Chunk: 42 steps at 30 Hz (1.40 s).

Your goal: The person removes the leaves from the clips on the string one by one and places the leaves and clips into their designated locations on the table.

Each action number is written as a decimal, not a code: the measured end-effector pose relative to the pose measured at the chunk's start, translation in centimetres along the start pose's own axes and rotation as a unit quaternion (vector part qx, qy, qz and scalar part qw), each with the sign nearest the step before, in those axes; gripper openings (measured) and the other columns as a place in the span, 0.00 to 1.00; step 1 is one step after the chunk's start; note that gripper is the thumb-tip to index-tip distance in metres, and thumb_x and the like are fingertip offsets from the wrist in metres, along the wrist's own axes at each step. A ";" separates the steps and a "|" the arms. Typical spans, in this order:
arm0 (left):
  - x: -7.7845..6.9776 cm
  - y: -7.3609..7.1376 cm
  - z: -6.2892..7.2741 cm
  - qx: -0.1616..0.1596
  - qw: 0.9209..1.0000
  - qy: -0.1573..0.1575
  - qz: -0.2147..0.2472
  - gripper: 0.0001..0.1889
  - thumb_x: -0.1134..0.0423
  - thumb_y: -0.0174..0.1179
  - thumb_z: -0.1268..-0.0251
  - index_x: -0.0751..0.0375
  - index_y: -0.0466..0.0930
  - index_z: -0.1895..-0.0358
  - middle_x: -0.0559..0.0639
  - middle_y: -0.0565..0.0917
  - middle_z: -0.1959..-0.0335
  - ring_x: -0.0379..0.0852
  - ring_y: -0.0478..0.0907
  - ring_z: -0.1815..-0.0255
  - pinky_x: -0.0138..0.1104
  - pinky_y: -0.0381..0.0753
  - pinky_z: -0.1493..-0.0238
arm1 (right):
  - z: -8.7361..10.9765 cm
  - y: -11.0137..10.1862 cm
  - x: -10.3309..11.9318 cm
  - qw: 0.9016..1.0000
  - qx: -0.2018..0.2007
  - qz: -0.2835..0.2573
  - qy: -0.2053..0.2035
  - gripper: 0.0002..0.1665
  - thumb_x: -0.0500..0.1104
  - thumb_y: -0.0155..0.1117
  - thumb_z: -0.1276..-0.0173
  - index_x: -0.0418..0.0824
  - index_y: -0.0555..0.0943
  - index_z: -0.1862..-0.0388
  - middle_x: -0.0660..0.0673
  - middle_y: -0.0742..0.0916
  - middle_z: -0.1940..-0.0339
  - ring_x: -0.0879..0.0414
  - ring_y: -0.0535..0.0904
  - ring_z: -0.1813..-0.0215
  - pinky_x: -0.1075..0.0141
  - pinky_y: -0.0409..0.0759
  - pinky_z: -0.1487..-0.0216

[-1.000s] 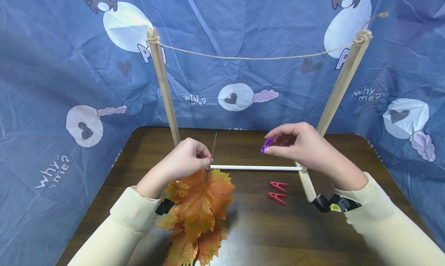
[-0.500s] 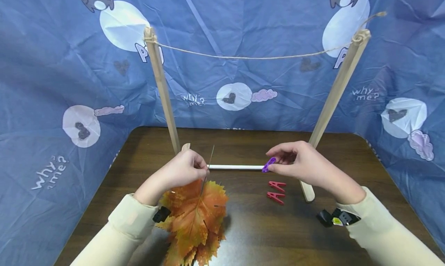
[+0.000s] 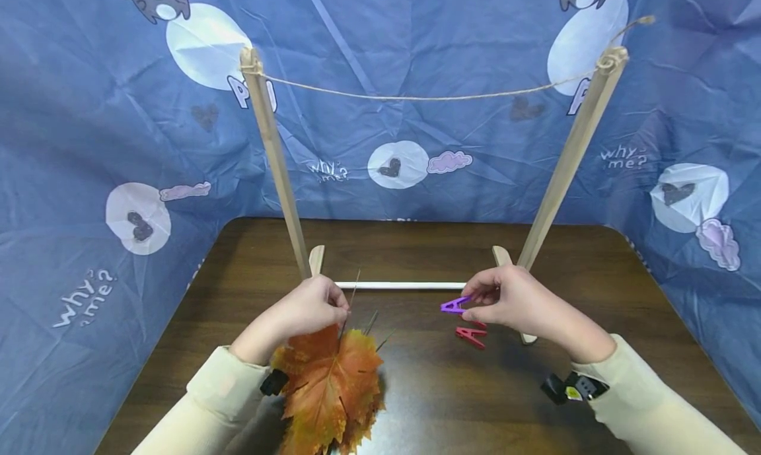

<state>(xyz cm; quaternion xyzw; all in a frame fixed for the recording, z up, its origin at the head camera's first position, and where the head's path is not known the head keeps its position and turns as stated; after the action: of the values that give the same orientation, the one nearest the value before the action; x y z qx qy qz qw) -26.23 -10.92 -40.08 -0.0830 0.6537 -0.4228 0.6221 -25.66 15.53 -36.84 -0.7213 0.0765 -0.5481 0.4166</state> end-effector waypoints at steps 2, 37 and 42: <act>0.5 0.4 -0.1 0.004 1.000 -0.003 0.001 0.10 0.71 0.63 0.39 0.62 0.84 0.79 0.45 0.81 0.82 0.38 0.67 0.81 0.33 0.66 0.77 | 0.1 0.4 -0.3 1.000 0.004 -0.008 0.001 0.11 0.37 0.82 0.44 0.39 0.87 0.64 0.53 0.87 0.72 0.57 0.83 0.68 0.65 0.82 0.67; 6.2 3.2 -1.0 -0.022 0.994 -0.087 -0.065 0.13 0.72 0.61 0.48 0.62 0.78 0.89 0.47 0.77 0.91 0.40 0.67 0.87 0.31 0.63 0.83 | 1.8 6.6 -5.0 0.992 0.061 0.114 0.009 0.11 0.34 0.76 0.51 0.42 0.80 0.76 0.57 0.78 0.80 0.66 0.70 0.76 0.68 0.72 0.74; 6.2 3.1 -1.2 -0.045 0.989 -0.091 -0.106 0.17 0.71 0.63 0.52 0.56 0.67 0.91 0.43 0.68 0.91 0.42 0.64 0.86 0.33 0.62 0.82 | 2.1 7.1 -5.7 0.988 0.054 0.143 0.014 0.14 0.34 0.77 0.52 0.44 0.78 0.76 0.57 0.74 0.81 0.65 0.66 0.77 0.67 0.67 0.76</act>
<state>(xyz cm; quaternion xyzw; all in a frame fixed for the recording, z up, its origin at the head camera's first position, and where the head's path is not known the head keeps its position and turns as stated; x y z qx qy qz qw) -27.31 -12.35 -46.86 -0.2176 0.6000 -0.4474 0.6265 -23.58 15.28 -45.93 -0.6718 0.1545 -0.4961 0.5280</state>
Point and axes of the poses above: each hand's wrist, its own z-axis away from the middle knuckle, its own y-axis out of the palm, x = y × z, the point moved 10 cm from there along -z, towards the middle knuckle
